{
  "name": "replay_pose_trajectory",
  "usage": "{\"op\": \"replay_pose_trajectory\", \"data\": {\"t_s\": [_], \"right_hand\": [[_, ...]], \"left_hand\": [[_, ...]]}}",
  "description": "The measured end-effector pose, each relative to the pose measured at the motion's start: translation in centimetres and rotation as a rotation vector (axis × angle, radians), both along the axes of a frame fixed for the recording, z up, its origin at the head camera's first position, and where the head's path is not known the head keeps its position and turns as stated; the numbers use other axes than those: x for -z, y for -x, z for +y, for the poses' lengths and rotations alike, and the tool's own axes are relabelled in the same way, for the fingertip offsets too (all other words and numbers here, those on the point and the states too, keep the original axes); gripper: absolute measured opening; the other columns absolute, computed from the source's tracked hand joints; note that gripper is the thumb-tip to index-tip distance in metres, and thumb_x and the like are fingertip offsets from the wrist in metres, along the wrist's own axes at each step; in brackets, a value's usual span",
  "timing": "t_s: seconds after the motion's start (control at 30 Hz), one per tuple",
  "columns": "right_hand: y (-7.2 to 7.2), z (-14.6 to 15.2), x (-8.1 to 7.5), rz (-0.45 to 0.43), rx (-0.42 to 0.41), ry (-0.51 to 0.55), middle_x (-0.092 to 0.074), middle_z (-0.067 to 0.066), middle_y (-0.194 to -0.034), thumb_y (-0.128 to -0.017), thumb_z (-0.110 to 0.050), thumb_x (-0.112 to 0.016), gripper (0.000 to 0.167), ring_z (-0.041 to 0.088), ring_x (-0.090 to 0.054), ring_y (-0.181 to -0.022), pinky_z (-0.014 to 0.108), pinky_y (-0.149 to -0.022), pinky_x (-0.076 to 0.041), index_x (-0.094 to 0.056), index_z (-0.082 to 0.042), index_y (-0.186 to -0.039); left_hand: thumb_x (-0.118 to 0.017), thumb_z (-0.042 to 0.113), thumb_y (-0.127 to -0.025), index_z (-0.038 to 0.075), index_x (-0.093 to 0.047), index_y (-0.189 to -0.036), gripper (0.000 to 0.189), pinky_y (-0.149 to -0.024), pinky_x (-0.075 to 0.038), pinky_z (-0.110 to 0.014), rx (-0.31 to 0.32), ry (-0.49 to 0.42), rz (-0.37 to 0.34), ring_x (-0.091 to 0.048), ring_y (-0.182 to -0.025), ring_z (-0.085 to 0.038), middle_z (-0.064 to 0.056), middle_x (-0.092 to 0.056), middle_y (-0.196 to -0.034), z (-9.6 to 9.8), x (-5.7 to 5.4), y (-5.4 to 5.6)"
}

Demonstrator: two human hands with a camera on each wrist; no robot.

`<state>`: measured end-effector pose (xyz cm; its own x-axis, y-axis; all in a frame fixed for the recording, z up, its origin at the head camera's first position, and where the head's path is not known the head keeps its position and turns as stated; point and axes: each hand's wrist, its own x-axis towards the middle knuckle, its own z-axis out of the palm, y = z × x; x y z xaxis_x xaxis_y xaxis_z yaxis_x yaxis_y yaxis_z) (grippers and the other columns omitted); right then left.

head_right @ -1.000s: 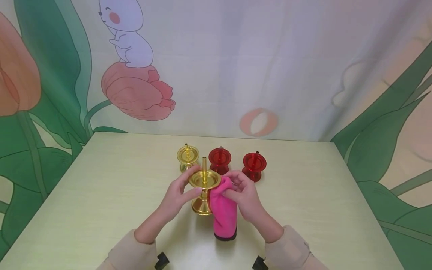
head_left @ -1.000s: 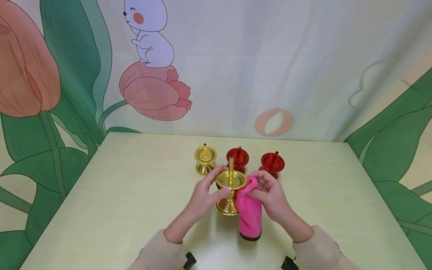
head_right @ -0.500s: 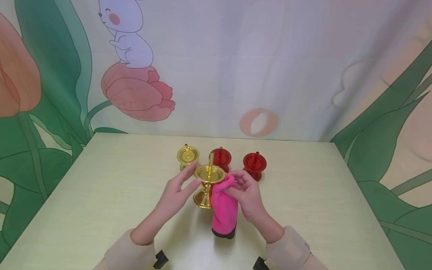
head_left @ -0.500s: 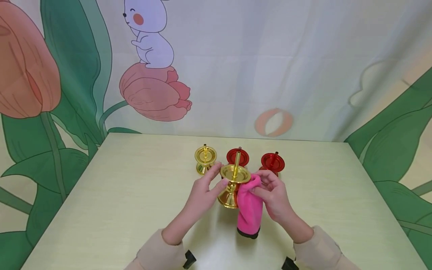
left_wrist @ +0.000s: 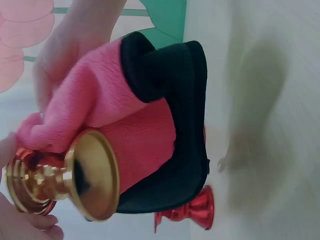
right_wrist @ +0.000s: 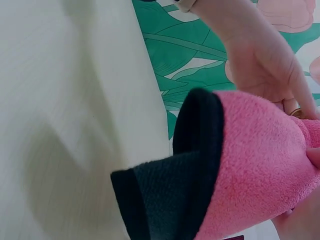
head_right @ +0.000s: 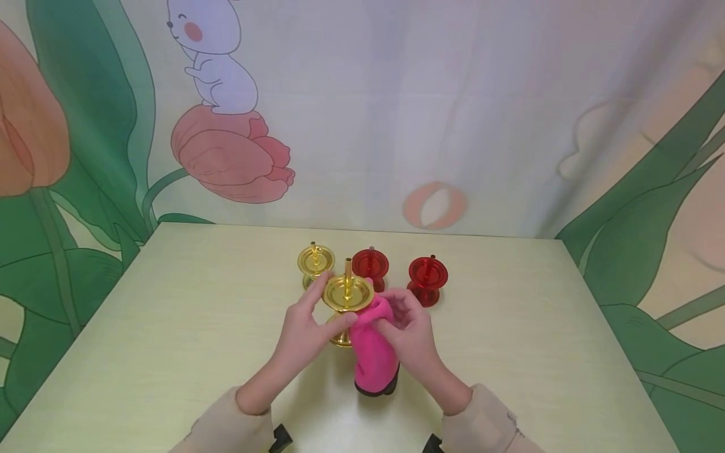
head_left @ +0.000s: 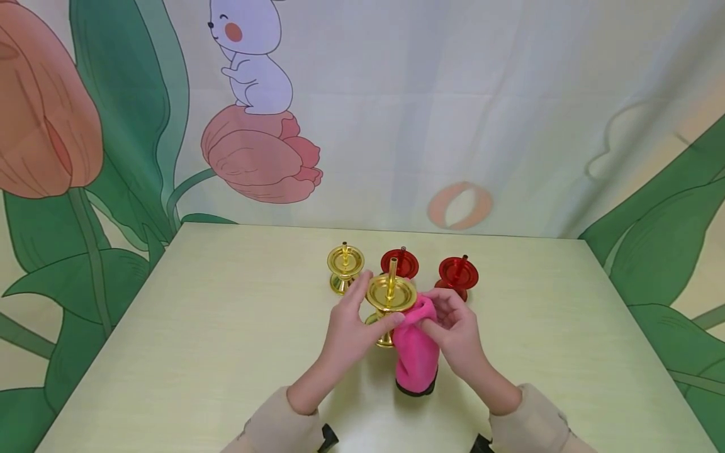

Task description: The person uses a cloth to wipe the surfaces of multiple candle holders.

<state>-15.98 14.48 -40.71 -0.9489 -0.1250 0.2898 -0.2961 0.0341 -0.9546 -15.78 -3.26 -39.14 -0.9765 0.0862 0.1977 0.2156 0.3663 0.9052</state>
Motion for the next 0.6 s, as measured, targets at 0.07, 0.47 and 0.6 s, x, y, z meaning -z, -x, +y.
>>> {"op": "replay_pose_trajectory", "data": {"t_s": [0.07,0.47,0.6], "right_hand": [[0.0,0.0,-0.1,-0.012,-0.026,0.013,-0.062,-0.013,-0.095,-0.077,0.013,-0.054,0.032,0.002,-0.059,-0.086,0.017,-0.072,-0.050,-0.044,0.008,-0.106],[1.1,1.1,0.1,-0.183,-0.342,0.169,-0.063,-0.009,-0.099,-0.082,0.011,-0.046,0.042,0.005,-0.060,-0.088,0.019,-0.074,-0.050,-0.041,-0.016,-0.113],[1.6,1.5,0.3,-0.268,-0.511,0.262,-0.061,-0.005,-0.105,-0.084,0.010,-0.041,0.041,0.007,-0.061,-0.090,0.022,-0.076,-0.051,-0.040,-0.015,-0.116]], "left_hand": [[-0.071,0.044,-0.068,0.007,-0.035,-0.135,0.085,-0.103,-0.031,-0.044,-0.020,-0.046,-0.004,-0.034,-0.129,-0.019,-0.004,-0.041,-0.137,0.1,0.2,0.1],[-0.068,0.021,-0.076,0.004,-0.039,-0.131,0.065,-0.098,-0.038,-0.033,0.219,-0.428,-0.163,-0.050,-0.115,-0.019,-0.010,-0.050,-0.128,-1.1,1.7,0.8],[-0.068,0.030,-0.076,0.005,-0.040,-0.131,0.067,-0.081,-0.048,-0.023,0.357,-0.476,-0.188,-0.055,-0.100,-0.012,-0.013,-0.048,-0.129,-1.7,1.9,0.8]]}}
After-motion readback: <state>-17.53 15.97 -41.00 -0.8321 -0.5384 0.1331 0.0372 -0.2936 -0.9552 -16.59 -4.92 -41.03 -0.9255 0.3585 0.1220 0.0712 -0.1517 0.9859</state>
